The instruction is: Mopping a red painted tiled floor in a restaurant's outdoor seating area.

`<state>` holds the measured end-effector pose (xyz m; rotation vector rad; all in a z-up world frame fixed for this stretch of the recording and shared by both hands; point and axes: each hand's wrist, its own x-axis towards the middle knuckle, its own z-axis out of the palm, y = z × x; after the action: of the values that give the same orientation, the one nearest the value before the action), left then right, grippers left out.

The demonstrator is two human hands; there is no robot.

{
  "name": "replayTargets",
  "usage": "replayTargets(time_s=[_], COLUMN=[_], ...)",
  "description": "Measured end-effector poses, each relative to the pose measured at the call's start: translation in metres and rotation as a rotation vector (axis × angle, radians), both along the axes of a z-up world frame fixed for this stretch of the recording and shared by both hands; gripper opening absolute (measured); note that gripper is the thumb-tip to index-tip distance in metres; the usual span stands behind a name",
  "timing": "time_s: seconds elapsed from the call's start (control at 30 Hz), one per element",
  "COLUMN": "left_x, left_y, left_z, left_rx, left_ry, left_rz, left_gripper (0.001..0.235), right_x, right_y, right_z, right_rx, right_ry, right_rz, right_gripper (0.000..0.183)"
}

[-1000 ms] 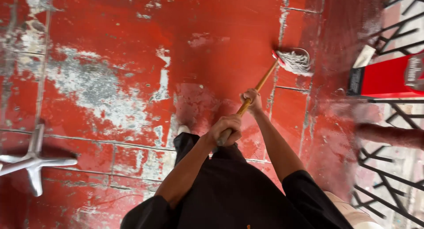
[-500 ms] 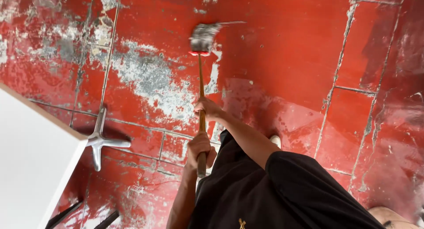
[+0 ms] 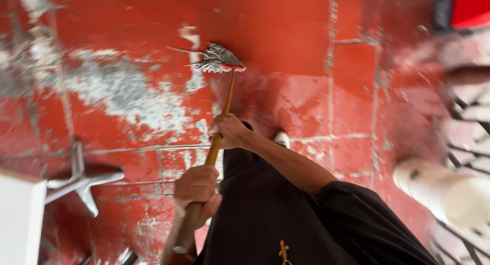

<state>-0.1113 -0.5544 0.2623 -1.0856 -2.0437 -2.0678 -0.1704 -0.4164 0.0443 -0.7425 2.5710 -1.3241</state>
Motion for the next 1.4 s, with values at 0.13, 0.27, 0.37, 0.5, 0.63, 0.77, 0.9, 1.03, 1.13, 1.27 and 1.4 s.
replayTargets(time_s=[0.13,0.27,0.37,0.5,0.63,0.77,0.9,1.03,1.13,1.27,1.4], left_x=[0.015,0.033,0.073,0.120,0.137,0.122,0.112,0.129,0.147,0.187,0.215], left_y=[0.057,0.153,0.218,0.298,0.299,0.249,0.202,0.206,0.254,0.354,0.446], left_z=[-0.015,-0.048,-0.139,-0.248,-0.235,-0.213,-0.173,-0.240,-0.271,-0.328,-0.301], left_rx=[0.045,0.159,-0.010,-0.076,0.074,0.111,0.117,0.228,0.195,-0.050,-0.167], left_ry=[-0.074,-0.105,-0.437,-0.446,-0.353,-0.411,-0.199,-0.177,-0.199,-0.033,-0.022], left_rz=[-0.270,-0.518,-0.673,-0.906,-0.865,-0.860,-0.983,-0.975,-1.037,-1.200,-1.228], left_gripper=[0.026,0.025,0.024,0.036,0.014,0.023,0.023,0.017,0.019,0.019,0.015], right_x=[0.069,0.151,0.211,0.286,0.316,0.324,0.321,0.336,0.361,0.414,0.458], right_y=[0.084,0.195,0.276,0.361,0.362,0.292,0.227,0.234,0.285,0.383,0.453], right_z=[-0.017,-0.041,-0.105,-0.175,-0.186,-0.219,-0.192,-0.168,-0.188,-0.210,-0.219], right_rx=[-0.042,0.081,0.115,0.276,0.384,0.314,0.292,0.284,0.365,0.357,0.449], right_ry=[0.041,0.012,-0.003,-0.035,0.072,0.146,-0.163,0.011,0.016,-0.226,-0.043], right_rz=[-0.195,-0.599,-0.922,-1.142,-1.235,-1.253,-1.327,-1.223,-1.290,-1.415,-1.430], right_gripper=[0.019,0.016,0.012,0.020,0.014,0.011,0.023,0.008,0.010,0.014,0.042])
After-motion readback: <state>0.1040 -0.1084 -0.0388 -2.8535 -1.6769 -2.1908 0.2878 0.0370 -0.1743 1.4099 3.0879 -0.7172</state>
